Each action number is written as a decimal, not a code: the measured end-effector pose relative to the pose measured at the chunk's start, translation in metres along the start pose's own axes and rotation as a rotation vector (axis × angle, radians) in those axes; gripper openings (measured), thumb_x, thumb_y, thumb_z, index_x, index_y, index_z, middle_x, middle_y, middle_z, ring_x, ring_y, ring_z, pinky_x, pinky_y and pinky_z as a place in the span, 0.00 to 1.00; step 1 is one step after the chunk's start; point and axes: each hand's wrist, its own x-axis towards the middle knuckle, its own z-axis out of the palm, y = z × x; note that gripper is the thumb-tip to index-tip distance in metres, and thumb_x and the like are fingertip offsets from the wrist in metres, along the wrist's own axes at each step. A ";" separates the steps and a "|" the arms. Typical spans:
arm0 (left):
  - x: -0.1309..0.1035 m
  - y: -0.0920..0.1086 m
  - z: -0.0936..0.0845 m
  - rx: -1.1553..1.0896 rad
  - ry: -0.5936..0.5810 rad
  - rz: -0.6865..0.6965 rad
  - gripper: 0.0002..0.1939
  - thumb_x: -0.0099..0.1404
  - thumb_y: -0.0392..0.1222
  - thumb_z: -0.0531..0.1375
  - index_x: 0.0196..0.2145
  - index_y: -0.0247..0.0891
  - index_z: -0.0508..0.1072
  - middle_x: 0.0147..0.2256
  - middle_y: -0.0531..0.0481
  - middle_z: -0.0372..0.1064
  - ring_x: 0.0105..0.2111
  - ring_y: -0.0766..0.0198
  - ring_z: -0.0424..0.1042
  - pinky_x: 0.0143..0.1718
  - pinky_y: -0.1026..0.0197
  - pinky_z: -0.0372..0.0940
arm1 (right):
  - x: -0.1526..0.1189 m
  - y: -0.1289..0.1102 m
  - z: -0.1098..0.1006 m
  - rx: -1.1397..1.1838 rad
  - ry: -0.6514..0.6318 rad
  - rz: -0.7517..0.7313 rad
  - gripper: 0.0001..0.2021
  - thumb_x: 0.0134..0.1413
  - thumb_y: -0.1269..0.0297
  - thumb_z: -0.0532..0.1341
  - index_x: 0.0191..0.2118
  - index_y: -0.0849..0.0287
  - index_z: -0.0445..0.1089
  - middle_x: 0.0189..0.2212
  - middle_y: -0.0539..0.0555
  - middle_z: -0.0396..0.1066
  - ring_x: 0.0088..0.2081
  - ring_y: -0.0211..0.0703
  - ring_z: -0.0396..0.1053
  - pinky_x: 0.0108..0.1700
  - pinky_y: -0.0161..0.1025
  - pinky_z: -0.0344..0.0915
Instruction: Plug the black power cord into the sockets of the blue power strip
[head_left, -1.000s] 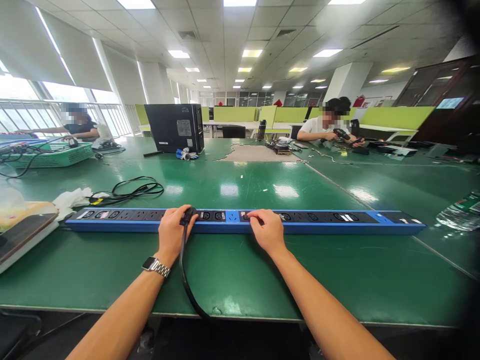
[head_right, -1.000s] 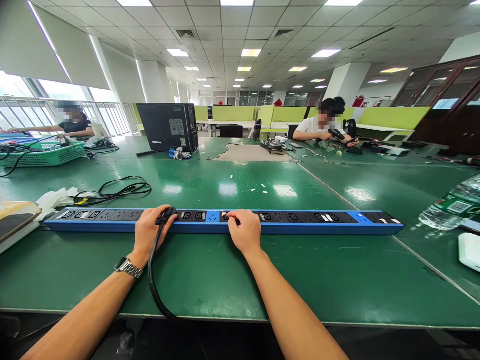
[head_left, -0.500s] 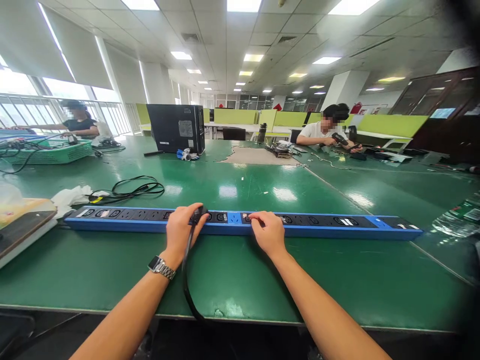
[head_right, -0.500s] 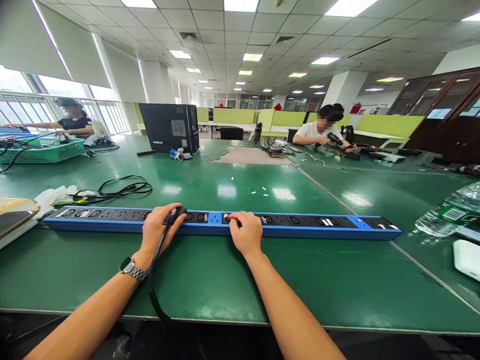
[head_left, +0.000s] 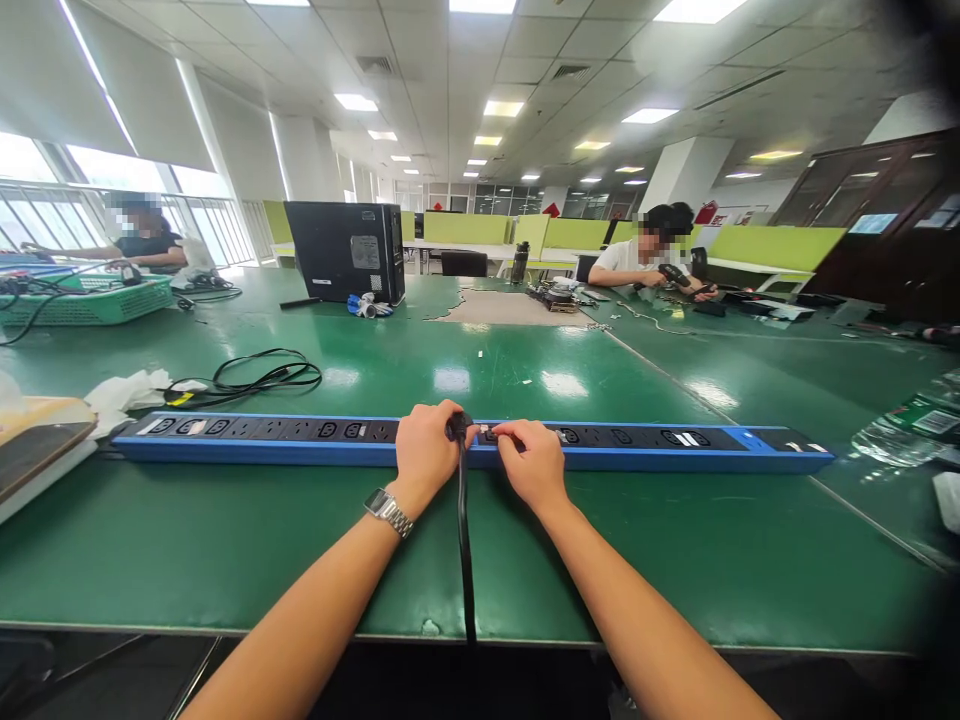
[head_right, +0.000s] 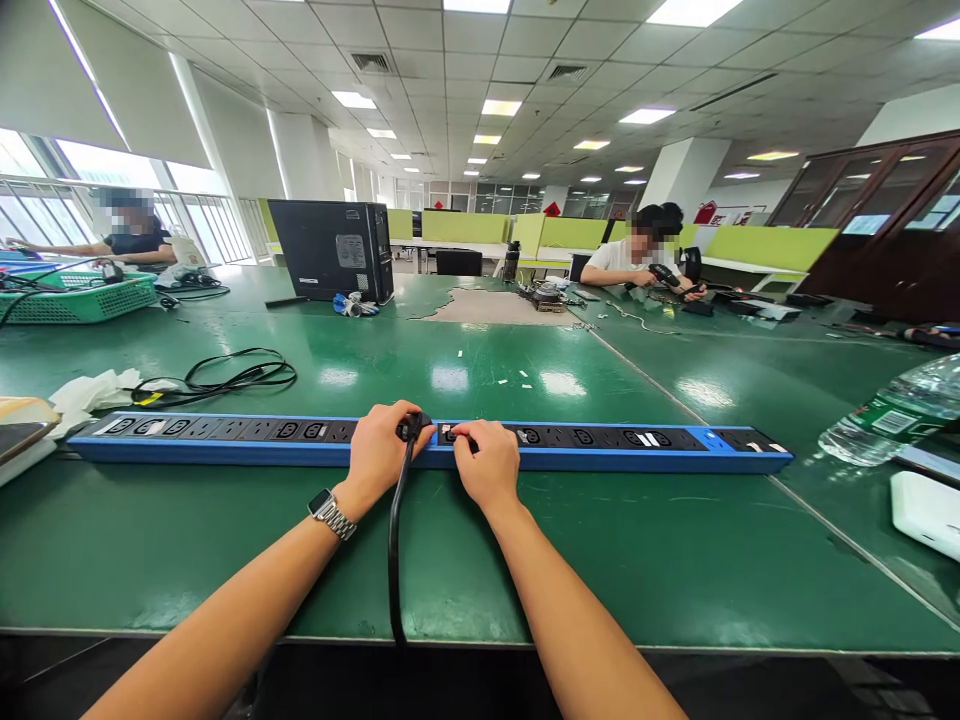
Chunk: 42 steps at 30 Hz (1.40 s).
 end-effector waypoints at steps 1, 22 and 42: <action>0.000 0.000 -0.001 0.010 -0.003 -0.021 0.12 0.63 0.51 0.63 0.40 0.42 0.75 0.34 0.47 0.75 0.39 0.55 0.71 0.39 0.57 0.63 | 0.000 0.000 0.000 0.008 -0.001 -0.003 0.11 0.53 0.67 0.55 0.29 0.54 0.75 0.31 0.51 0.78 0.36 0.45 0.70 0.43 0.43 0.62; -0.018 -0.006 0.002 0.088 -0.125 0.140 0.27 0.62 0.39 0.60 0.59 0.44 0.64 0.52 0.47 0.70 0.53 0.54 0.65 0.56 0.50 0.56 | -0.010 -0.026 0.010 -0.037 0.029 -0.248 0.15 0.52 0.67 0.58 0.47 0.59 0.69 0.46 0.58 0.73 0.47 0.49 0.67 0.48 0.45 0.61; -0.010 0.001 -0.003 0.062 -0.159 0.073 0.18 0.63 0.35 0.57 0.51 0.44 0.72 0.46 0.48 0.76 0.49 0.54 0.70 0.50 0.51 0.61 | 0.004 -0.020 0.024 -0.177 0.011 -0.321 0.07 0.55 0.60 0.61 0.36 0.54 0.74 0.39 0.52 0.79 0.38 0.46 0.66 0.46 0.46 0.54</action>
